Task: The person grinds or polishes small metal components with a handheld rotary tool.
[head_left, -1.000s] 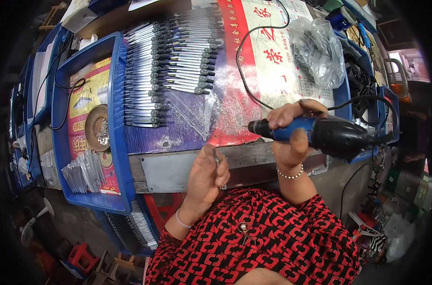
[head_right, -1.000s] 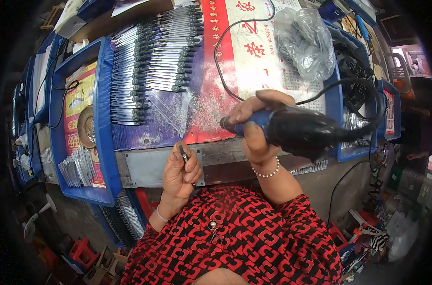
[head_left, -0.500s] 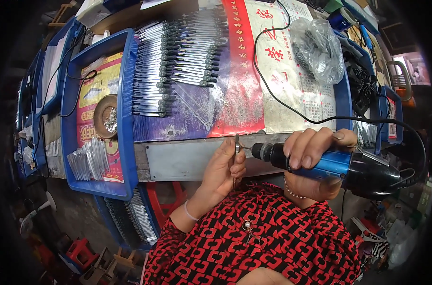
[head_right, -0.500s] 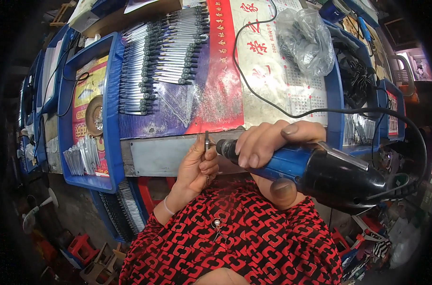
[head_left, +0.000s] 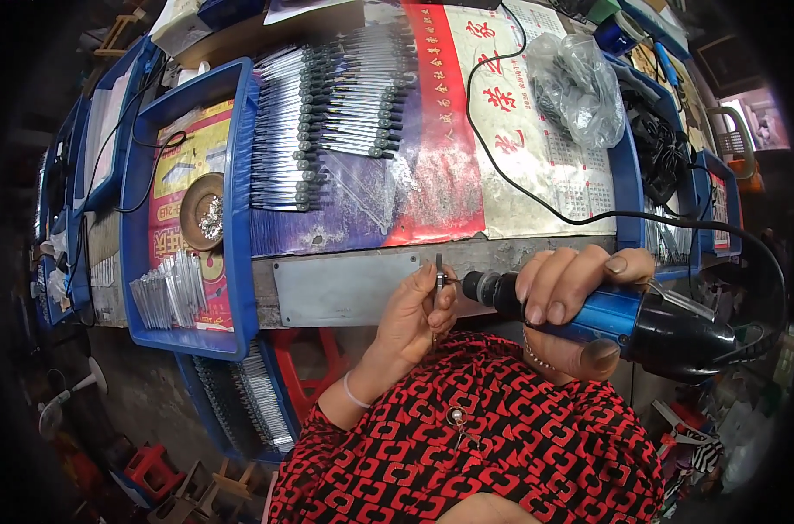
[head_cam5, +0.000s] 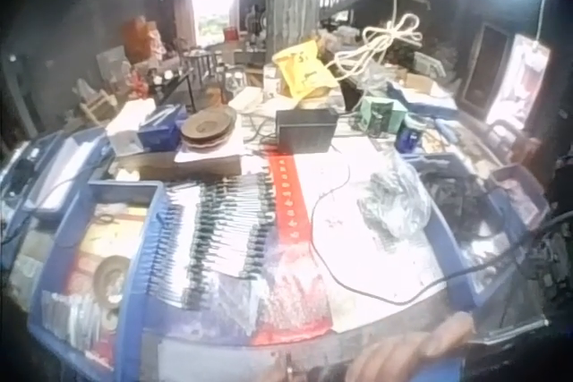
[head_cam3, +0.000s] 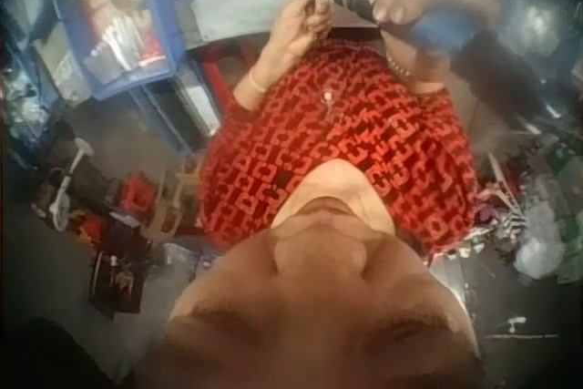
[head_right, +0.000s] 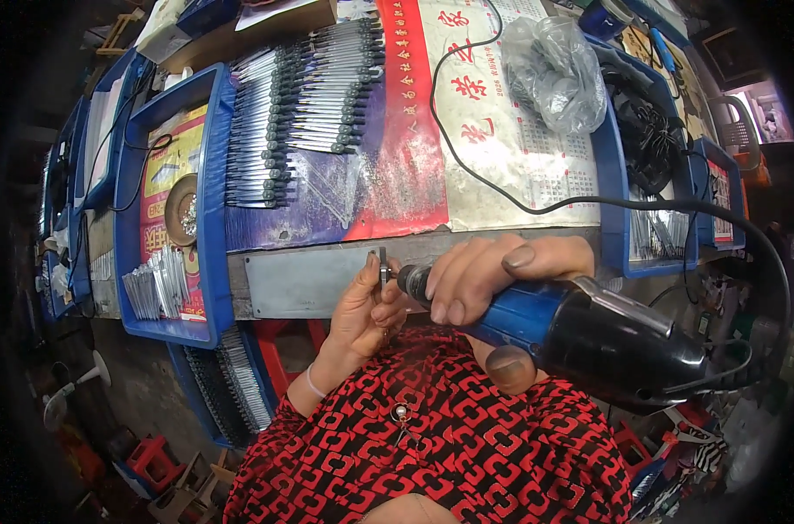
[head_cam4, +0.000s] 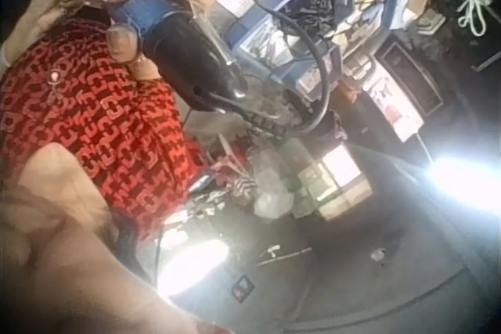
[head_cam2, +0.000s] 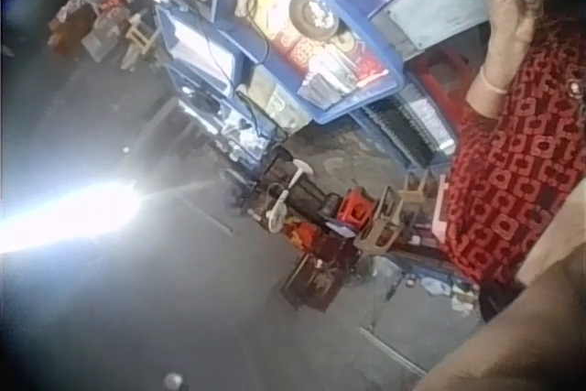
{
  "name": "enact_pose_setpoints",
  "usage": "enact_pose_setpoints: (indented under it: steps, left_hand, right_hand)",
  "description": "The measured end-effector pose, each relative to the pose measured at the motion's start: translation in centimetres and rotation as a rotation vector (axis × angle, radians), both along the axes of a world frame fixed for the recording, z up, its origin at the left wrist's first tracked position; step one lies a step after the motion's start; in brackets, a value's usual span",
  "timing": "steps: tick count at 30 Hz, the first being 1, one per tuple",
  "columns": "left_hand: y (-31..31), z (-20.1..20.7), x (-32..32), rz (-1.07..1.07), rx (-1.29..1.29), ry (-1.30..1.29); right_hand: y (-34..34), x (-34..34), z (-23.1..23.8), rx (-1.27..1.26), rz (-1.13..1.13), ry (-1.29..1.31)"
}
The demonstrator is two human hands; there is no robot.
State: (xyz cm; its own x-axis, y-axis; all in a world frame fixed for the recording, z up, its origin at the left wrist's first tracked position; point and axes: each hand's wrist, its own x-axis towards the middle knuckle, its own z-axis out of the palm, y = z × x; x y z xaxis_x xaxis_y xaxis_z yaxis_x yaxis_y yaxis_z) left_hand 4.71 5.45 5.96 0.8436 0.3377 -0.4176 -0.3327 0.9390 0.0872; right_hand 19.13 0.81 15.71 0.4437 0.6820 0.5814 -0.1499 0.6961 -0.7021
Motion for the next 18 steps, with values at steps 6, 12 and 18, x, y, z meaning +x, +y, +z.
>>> enact_pose_setpoints:
  steps: [6,12,18]
  left_hand:
    - [-0.29,-0.38,0.09,0.046,0.016,-0.013]
    - [-0.38,-0.95,0.1,0.057,-0.047,-0.081]
    - [-0.68,-0.9,0.19,0.029,-0.031,-0.064]
  right_hand:
    - [-0.4,-0.03,0.35,0.04,0.023,0.001]
    - [-0.75,0.65,0.55,0.05,0.071,-0.04]
    - [-0.65,0.3,0.16,0.023,0.04,-0.012]
